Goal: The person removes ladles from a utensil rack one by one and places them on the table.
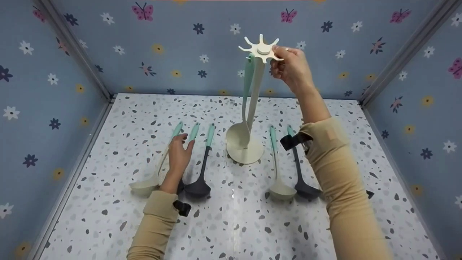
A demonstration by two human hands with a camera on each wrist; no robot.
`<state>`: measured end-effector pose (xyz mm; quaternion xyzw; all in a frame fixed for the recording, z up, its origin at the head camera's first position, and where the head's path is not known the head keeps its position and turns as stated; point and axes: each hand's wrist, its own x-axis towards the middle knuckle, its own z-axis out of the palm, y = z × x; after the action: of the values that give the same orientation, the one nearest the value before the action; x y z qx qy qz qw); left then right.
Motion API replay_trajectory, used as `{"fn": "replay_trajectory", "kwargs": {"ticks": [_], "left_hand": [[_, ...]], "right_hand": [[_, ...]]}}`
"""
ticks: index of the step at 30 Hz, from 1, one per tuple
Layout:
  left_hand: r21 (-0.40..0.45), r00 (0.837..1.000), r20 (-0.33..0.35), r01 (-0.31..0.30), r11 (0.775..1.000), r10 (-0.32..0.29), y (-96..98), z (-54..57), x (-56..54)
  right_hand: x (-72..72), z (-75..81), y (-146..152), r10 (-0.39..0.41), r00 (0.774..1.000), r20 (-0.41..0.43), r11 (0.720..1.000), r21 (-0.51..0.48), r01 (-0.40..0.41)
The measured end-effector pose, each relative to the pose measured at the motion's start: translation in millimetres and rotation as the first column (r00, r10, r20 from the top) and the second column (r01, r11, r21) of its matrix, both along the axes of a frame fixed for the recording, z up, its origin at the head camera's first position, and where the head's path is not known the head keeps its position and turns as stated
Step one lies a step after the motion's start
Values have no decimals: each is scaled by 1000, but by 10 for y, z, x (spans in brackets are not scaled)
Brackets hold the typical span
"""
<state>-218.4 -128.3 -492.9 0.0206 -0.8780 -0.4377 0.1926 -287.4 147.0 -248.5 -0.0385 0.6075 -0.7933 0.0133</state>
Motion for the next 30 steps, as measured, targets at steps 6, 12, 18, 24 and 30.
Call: {"fn": "replay_trajectory", "kwargs": {"ticks": [6,12,18,24,30], "left_hand": [[68,993,-103,72,995,-65,268,116,-1],[130,970,-214,145,981,-115,530,208,6],[159,942,-300,205,966,-151,731,269,-5],[175,920,-343,262,949,-191,887,331,-54],[207,907,-357,310,928,-223,1030,395,-119]], "right_hand": [[-10,-3,3,4,1000,-10,1000,-14,-4],[-18,-5,-1,2,1000,-11,1000,-16,-2],[-20,-3,-10,-1,1000,0,1000,-10,1],[-19,2,-9,0,1000,5,1000,-20,0],[-20,1,-5,-3,1000,9,1000,-23,3]]}}
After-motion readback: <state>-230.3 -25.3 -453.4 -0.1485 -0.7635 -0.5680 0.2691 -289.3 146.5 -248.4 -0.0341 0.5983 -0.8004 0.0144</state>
